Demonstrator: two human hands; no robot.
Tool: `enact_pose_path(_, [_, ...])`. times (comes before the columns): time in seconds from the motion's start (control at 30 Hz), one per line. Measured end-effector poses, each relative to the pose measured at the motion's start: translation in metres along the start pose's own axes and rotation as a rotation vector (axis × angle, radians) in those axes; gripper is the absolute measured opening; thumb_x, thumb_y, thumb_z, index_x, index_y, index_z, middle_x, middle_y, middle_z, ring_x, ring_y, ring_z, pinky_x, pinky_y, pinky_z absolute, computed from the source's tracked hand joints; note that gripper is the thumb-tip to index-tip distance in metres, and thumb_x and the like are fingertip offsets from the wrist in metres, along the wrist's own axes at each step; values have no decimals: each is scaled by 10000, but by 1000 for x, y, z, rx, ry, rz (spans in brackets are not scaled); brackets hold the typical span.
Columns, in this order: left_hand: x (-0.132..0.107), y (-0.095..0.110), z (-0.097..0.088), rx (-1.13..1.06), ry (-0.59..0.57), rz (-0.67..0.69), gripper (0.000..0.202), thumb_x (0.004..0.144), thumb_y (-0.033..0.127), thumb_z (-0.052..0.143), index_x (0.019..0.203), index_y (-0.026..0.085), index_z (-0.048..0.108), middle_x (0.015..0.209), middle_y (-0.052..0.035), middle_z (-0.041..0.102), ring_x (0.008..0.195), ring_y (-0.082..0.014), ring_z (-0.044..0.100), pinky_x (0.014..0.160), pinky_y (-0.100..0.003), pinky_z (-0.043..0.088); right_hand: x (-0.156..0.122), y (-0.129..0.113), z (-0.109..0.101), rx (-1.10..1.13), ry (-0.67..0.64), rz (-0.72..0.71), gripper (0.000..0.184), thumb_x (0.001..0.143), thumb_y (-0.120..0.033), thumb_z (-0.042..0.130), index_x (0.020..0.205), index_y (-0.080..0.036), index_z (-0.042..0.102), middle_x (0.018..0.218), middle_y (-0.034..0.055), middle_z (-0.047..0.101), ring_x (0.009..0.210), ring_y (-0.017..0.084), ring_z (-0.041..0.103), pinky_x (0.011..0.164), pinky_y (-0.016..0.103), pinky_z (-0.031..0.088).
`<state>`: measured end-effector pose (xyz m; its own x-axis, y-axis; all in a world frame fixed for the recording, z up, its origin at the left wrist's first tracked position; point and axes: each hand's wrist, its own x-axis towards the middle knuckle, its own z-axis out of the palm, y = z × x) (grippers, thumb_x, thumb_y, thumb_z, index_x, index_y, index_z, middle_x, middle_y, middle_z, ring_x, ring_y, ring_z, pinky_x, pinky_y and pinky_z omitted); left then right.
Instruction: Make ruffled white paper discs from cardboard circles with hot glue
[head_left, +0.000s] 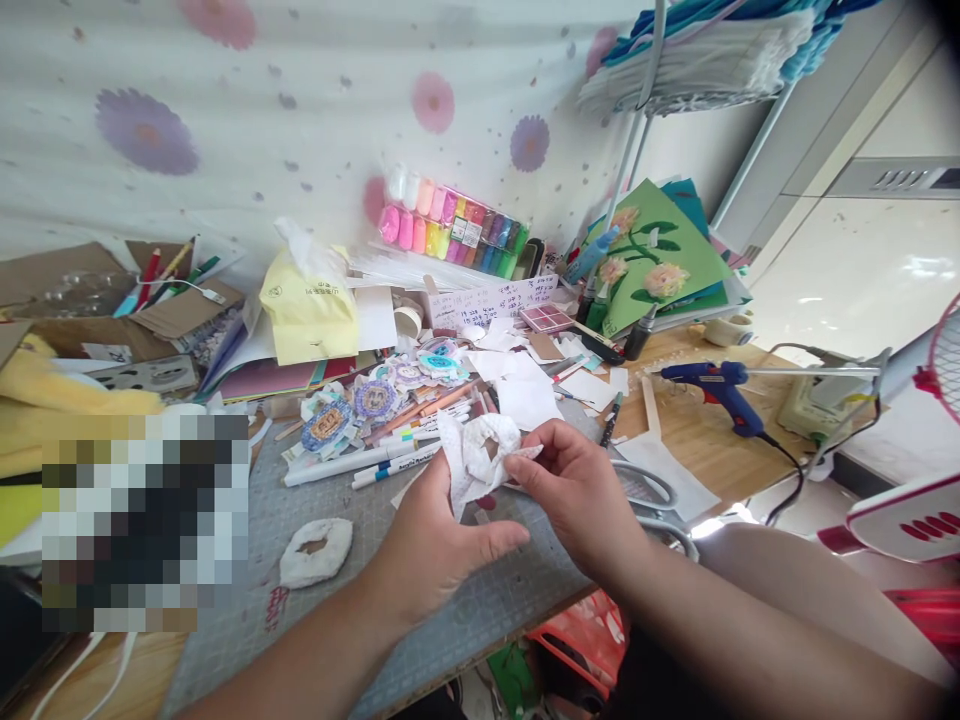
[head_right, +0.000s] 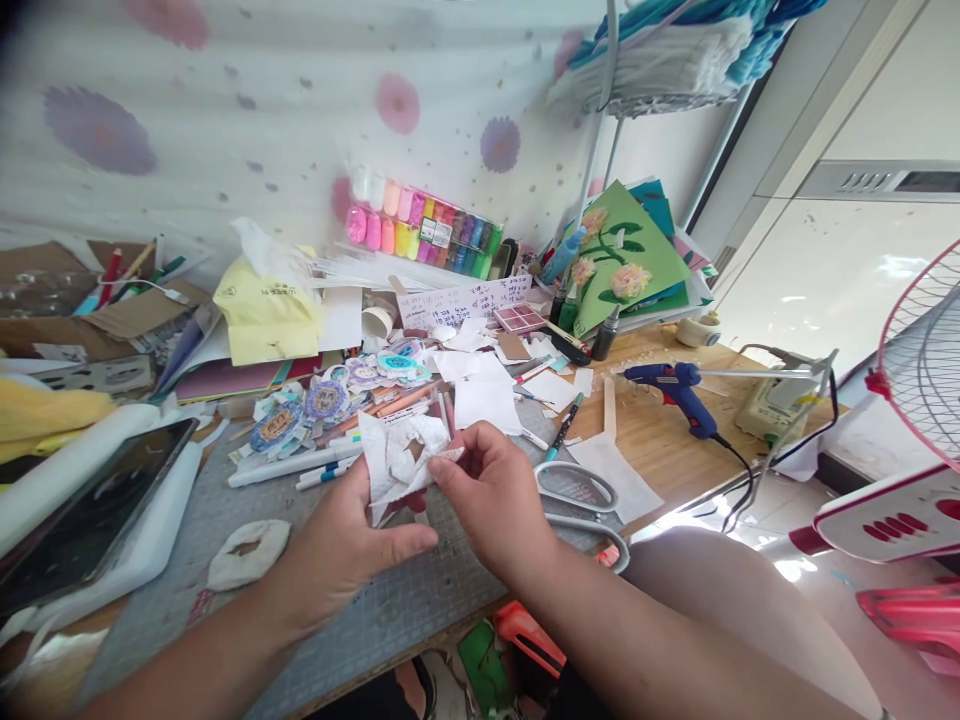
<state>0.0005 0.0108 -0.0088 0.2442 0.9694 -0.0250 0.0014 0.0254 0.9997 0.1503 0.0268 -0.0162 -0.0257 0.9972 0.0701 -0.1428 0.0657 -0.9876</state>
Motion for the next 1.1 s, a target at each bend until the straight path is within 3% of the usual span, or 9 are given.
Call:
enact_pose_path(0.07, [0,-2,1,58,84,30,633,649,228,784,1228,248,531,1197,-39,639,1086,-245,564,911,-334,428,-2,0,5,-1,24,2,225,667,-304,689,673,-210,485,609,-46,539,568,129,513,552,250,400])
enact_pose_path(0.17, [2,-6,0,16,120,30,439,724,252,722,1144,227,594,1125,-41,675,1045,-234,592,916,-338,431,-5,0,9,-48,56,-17,203,679,-292,683,666,-201,502,613,-45,531,572,118,487,554,243,386])
enact_pose_path(0.37, [6,-9,-4,-102,127,-7,185,744,265,704,905,187,660,787,-1,669,697,-142,549,653,-255,451,-5,-2,10,-7,44,-6,212,651,-281,707,655,-191,515,598,-50,536,564,111,484,547,232,380])
enact_pose_path(0.53, [6,-7,-5,-170,93,-19,159,776,274,675,911,191,670,784,2,657,730,-140,549,698,-261,451,-4,0,7,32,-15,-22,211,658,-249,713,668,-192,510,595,-52,541,577,114,509,558,231,390])
enact_pose_path(0.67, [4,-5,-5,-199,76,-36,235,799,286,649,1017,200,651,928,-26,679,847,-173,578,800,-311,460,-3,3,3,-8,-16,-82,228,661,-230,713,673,-201,487,590,-67,495,559,101,468,539,218,372])
enact_pose_path(0.83, [3,0,-4,-109,73,-57,205,769,301,682,925,172,658,810,-18,677,713,-151,571,692,-280,457,-3,4,-7,-186,-59,-144,186,707,-256,690,707,-207,510,619,-48,524,576,117,491,557,237,386])
enact_pose_path(1.0, [2,7,-6,-249,-57,-31,231,772,265,679,992,206,646,932,-14,684,906,-177,584,833,-293,436,-3,-3,-19,-392,-89,-199,131,721,-252,678,717,-206,555,639,-28,583,593,134,531,574,254,413])
enact_pose_path(1.1, [3,7,-10,-215,-53,-62,120,792,287,651,856,185,649,782,3,658,754,-143,557,722,-259,420,-4,-8,-24,-480,-135,-195,105,714,-232,678,709,-202,577,646,-29,606,601,131,542,577,248,412])
